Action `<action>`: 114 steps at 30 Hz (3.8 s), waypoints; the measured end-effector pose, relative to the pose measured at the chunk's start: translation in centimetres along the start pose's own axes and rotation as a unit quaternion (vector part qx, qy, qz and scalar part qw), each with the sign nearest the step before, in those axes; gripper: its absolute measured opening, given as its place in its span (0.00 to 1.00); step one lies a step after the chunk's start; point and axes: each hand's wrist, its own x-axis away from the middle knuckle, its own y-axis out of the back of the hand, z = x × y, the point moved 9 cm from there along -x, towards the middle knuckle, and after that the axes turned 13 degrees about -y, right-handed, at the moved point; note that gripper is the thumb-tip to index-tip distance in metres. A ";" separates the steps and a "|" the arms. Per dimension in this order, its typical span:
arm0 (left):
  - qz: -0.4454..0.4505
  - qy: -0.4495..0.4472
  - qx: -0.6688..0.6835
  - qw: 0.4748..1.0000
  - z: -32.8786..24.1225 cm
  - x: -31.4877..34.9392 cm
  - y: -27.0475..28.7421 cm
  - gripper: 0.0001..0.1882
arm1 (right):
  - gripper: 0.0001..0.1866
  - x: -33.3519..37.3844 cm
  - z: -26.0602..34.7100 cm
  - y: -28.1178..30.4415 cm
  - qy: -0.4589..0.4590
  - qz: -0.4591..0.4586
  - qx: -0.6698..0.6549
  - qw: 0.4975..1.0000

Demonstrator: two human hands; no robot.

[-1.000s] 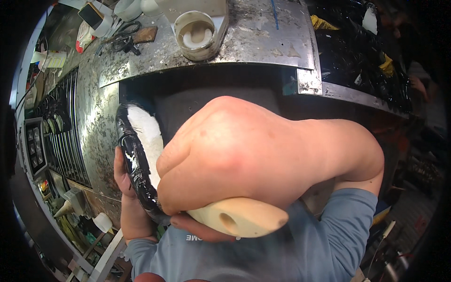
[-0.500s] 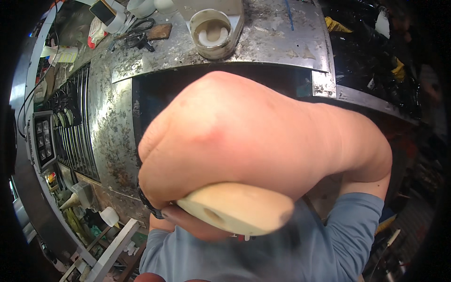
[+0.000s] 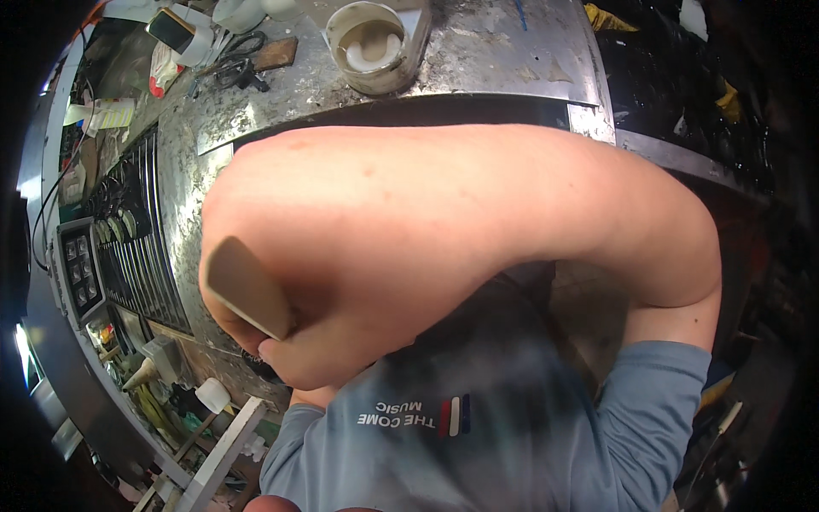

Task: The person repeatedly applies a white substance to the sole of a black shoe using a paintbrush. They dip the brush into a container on the workbench and carefully coat the sole, then place the shoe on a nearby shelf before picking up another shoe to repeat the process.

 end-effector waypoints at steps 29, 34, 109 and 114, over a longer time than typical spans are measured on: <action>0.003 -0.414 -0.412 0.811 -20.8 13.4 0.1 0.43 | 0.13 4.9 -2.1 7.3 -0.023 -0.170 0.046 0.984; -0.197 -0.419 -0.707 0.535 -32.1 20.8 -5.5 0.32 | 0.13 6.2 -4.1 7.8 -0.074 -0.197 0.030 0.977; 0.241 -0.366 -0.858 0.269 -5.2 0.5 -13.5 0.46 | 0.29 28.5 8.8 9.7 0.139 -0.584 0.186 0.777; 0.386 -0.181 -0.801 0.419 -0.6 -2.2 -14.5 0.61 | 0.35 14.4 2.3 5.4 0.126 -0.314 -0.194 0.921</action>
